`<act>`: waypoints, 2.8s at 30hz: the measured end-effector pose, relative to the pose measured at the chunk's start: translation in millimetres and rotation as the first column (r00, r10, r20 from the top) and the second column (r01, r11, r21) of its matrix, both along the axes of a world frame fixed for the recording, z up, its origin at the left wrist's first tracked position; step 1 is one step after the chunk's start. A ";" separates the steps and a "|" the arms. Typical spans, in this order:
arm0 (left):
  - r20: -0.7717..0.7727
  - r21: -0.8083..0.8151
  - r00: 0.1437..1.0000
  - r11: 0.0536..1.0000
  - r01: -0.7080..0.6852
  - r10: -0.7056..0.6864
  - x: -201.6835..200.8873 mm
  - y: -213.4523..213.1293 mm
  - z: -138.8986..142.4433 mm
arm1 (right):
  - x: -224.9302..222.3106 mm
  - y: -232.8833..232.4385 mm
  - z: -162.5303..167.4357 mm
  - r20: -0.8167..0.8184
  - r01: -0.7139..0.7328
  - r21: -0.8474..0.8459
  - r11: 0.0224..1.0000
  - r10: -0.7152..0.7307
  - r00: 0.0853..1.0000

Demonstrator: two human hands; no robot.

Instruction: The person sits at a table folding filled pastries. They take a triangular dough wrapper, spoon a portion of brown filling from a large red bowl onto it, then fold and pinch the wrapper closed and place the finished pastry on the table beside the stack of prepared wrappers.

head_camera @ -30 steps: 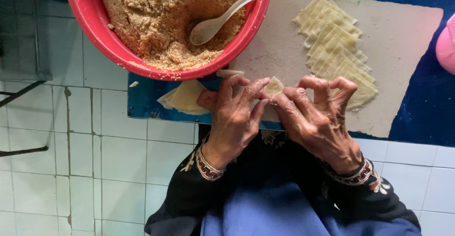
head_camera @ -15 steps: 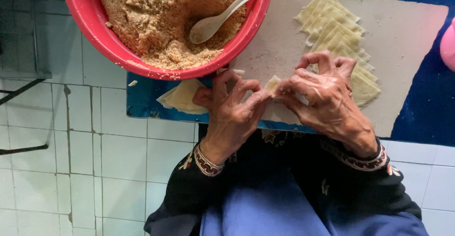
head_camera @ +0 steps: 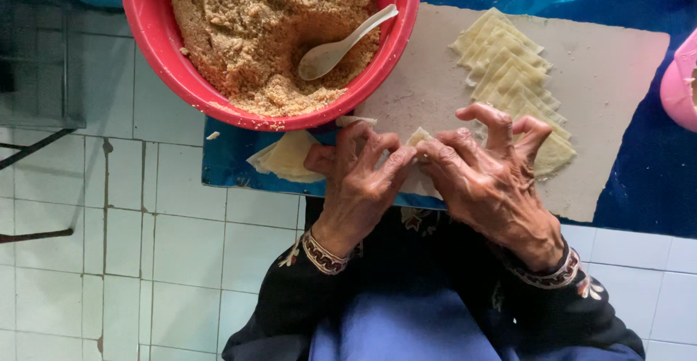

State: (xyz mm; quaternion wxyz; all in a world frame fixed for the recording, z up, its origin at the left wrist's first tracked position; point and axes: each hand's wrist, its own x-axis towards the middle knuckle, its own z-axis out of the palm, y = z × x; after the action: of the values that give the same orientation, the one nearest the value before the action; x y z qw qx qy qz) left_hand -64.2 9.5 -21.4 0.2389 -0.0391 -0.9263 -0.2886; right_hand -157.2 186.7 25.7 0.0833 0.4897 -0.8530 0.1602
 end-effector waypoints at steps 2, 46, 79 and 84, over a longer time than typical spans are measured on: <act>0.003 -0.010 1.000 1.000 -0.021 0.021 -0.8 1.0 -0.2 | 3.8 0.3 -2.9 -0.013 0.015 -0.056 0.998 -0.016 1.000; 0.029 -0.120 0.998 0.991 -0.059 0.063 -5.1 1.9 4.1 | 10.3 -10.0 -8.7 -0.197 0.185 -0.011 0.983 -0.183 0.963; -0.233 0.003 0.936 0.963 -0.271 0.264 6.9 -17.6 -3.6 | -22.5 -21.8 -23.9 -0.177 0.240 -0.011 0.971 -0.238 0.955; -0.267 -0.028 0.918 0.950 -0.310 0.292 7.8 -17.0 -3.5 | -22.5 -22.8 -25.8 -0.073 0.230 -0.080 0.970 -0.235 0.969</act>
State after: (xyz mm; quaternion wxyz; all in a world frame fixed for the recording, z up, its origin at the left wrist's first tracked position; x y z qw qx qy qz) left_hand -56.4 -7.5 -24.8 0.3981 0.0581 -0.8916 -0.2081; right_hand -179.8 163.9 0.0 0.1537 0.3892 -0.8942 0.1592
